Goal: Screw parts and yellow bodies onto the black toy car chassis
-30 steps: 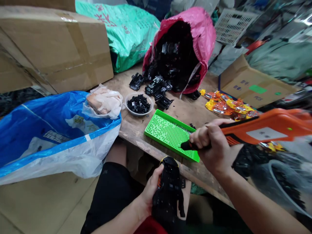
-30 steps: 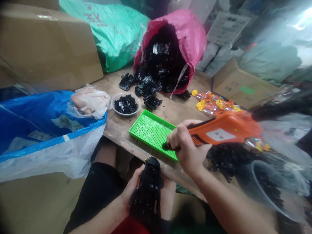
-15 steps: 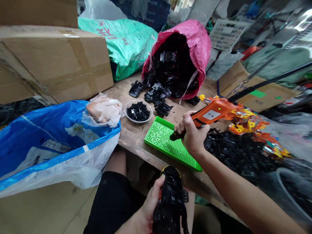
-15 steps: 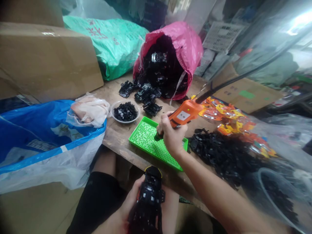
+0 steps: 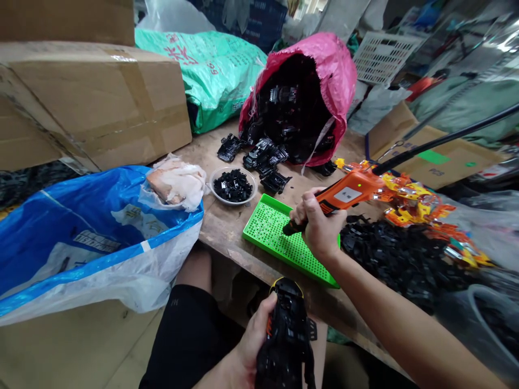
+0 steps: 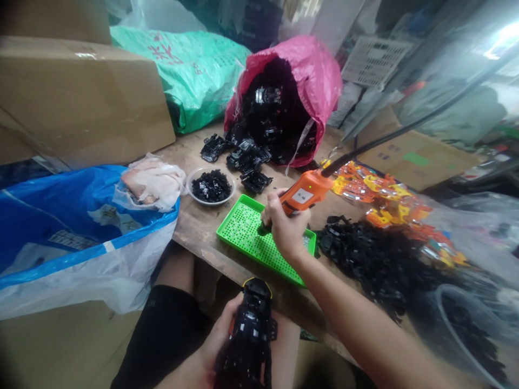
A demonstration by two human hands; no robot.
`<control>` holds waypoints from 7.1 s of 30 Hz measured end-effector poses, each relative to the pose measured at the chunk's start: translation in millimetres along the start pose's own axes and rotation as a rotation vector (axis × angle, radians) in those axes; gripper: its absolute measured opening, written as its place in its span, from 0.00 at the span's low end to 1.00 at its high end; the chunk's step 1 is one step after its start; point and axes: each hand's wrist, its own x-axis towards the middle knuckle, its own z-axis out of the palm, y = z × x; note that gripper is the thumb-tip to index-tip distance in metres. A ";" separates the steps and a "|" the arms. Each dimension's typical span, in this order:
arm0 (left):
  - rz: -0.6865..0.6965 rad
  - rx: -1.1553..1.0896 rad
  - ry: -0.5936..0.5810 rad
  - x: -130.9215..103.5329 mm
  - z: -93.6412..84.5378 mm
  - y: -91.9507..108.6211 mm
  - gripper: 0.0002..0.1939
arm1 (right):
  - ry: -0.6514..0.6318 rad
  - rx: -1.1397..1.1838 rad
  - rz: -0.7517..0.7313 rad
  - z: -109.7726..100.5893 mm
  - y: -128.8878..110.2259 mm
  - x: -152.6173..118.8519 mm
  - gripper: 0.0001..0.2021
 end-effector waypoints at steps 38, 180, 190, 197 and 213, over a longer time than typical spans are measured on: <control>0.171 -0.076 0.024 3.4 4.6 -7.8 0.17 | -0.341 0.019 0.018 -25.2 -95.5 -87.7 0.06; -0.084 -0.050 -0.042 5.5 -5.2 -5.7 0.32 | -0.041 0.051 0.076 7.0 -6.2 2.6 0.11; -0.042 -0.035 -0.043 3.1 -2.9 -4.5 0.31 | -0.045 0.059 0.070 5.0 2.4 -1.2 0.11; -0.002 -0.052 -0.031 3.5 -2.8 -6.1 0.28 | -0.054 0.040 0.075 4.4 4.6 -1.6 0.12; -0.006 0.034 0.030 -0.1 -0.2 -2.4 0.31 | -0.036 0.044 0.084 6.1 0.2 -3.1 0.12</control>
